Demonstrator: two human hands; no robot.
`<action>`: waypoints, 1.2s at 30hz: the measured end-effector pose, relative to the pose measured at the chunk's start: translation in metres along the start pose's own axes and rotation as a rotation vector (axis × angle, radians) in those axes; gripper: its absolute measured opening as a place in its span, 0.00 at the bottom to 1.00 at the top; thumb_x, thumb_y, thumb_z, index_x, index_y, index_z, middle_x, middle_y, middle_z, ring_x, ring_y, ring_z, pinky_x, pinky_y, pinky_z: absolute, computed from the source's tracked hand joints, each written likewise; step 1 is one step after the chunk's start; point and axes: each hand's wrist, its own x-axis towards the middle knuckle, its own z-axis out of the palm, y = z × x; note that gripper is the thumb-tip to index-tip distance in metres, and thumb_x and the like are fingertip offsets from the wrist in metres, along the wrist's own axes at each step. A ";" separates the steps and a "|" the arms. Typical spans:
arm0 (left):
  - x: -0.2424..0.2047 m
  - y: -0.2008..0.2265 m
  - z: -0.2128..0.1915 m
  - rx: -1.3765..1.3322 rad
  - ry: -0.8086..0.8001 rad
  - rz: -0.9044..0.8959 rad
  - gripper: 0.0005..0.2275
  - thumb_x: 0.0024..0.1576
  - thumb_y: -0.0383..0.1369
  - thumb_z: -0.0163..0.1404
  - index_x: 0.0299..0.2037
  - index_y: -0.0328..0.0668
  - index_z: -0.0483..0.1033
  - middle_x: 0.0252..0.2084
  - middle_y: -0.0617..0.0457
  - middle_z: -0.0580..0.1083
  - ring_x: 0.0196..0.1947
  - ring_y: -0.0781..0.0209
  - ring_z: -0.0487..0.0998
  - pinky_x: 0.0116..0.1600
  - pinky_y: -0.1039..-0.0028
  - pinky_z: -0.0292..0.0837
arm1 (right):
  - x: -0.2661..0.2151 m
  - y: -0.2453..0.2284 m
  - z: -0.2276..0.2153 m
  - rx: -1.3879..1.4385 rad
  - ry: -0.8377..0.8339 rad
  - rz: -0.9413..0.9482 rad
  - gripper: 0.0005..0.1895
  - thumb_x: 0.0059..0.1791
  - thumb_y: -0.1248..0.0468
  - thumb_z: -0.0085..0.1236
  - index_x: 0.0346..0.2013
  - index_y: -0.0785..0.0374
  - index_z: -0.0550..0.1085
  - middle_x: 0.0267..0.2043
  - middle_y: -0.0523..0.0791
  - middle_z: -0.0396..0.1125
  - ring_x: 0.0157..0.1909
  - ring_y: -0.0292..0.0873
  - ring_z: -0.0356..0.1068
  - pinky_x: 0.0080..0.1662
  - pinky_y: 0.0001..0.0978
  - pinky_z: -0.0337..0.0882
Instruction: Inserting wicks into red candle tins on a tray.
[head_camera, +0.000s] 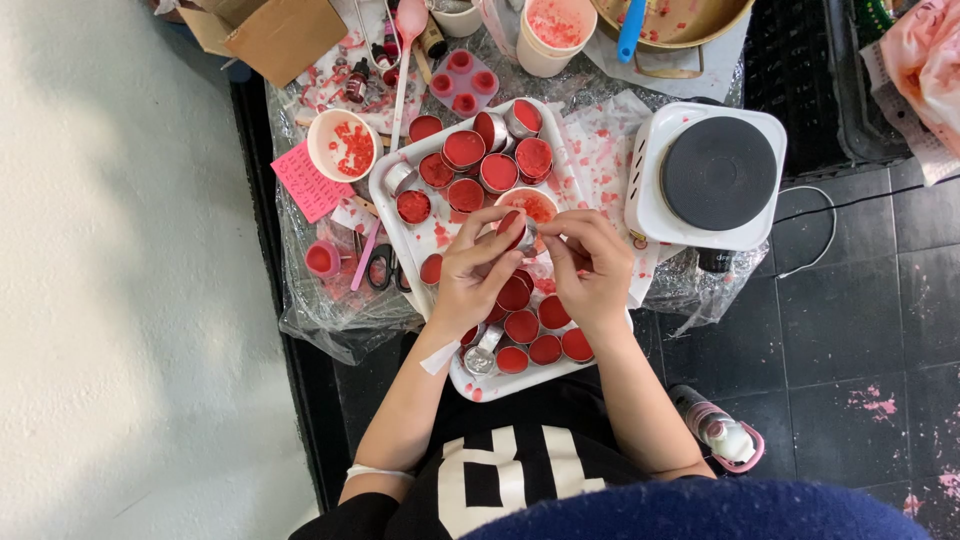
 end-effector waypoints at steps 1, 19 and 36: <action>0.000 0.002 0.000 -0.001 -0.002 -0.002 0.15 0.65 0.19 0.51 0.62 0.36 0.75 0.65 0.50 0.66 0.56 0.61 0.78 0.61 0.72 0.78 | 0.000 -0.001 0.000 -0.001 0.002 0.002 0.08 0.51 0.79 0.60 0.42 0.67 0.78 0.44 0.43 0.71 0.28 0.27 0.59 0.31 0.18 0.58; -0.001 0.008 0.005 0.028 0.032 -0.017 0.15 0.64 0.20 0.53 0.61 0.37 0.76 0.65 0.49 0.66 0.56 0.61 0.78 0.61 0.70 0.81 | 0.000 0.006 -0.003 0.090 -0.064 -0.015 0.09 0.52 0.80 0.58 0.44 0.68 0.78 0.45 0.44 0.71 0.37 0.29 0.70 0.34 0.19 0.65; -0.004 -0.005 0.000 -0.038 0.060 -0.114 0.16 0.64 0.19 0.53 0.62 0.33 0.75 0.61 0.51 0.68 0.55 0.63 0.76 0.60 0.74 0.79 | 0.004 -0.003 -0.003 -0.100 -0.069 -0.237 0.10 0.47 0.79 0.64 0.40 0.66 0.80 0.41 0.43 0.73 0.36 0.30 0.70 0.33 0.21 0.64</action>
